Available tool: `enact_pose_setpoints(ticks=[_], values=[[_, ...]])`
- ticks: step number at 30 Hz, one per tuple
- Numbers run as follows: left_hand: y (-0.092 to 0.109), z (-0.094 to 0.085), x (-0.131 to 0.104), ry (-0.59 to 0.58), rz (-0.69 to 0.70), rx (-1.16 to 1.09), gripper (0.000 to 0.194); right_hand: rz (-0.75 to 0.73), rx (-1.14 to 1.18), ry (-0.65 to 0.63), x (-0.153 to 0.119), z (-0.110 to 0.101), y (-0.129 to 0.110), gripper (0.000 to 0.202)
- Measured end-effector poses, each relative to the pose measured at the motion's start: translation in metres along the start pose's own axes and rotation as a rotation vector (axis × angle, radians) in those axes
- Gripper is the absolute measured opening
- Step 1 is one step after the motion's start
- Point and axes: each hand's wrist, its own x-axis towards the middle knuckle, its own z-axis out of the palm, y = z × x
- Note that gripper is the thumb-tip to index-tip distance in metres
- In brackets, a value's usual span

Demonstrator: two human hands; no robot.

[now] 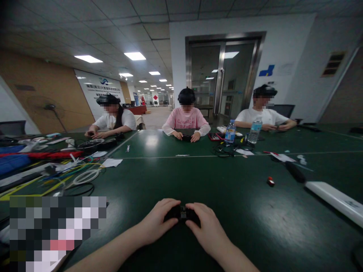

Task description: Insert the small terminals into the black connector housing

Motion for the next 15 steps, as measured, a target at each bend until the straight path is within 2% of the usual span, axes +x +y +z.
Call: enact_pose_setpoints(ticks=[5, 15], values=[[0.0037, -0.0017, -0.0007, -0.005, -0.004, 0.045, 0.045, -0.033, 0.001, 0.016, -0.0006, -0.0009, -0.0013, 0.035], [0.0053, -0.0017, -0.001, 0.042, -0.062, -0.01, 0.047, -0.016, -0.006, -0.009, -0.0012, -0.003, -0.0046, 0.035]])
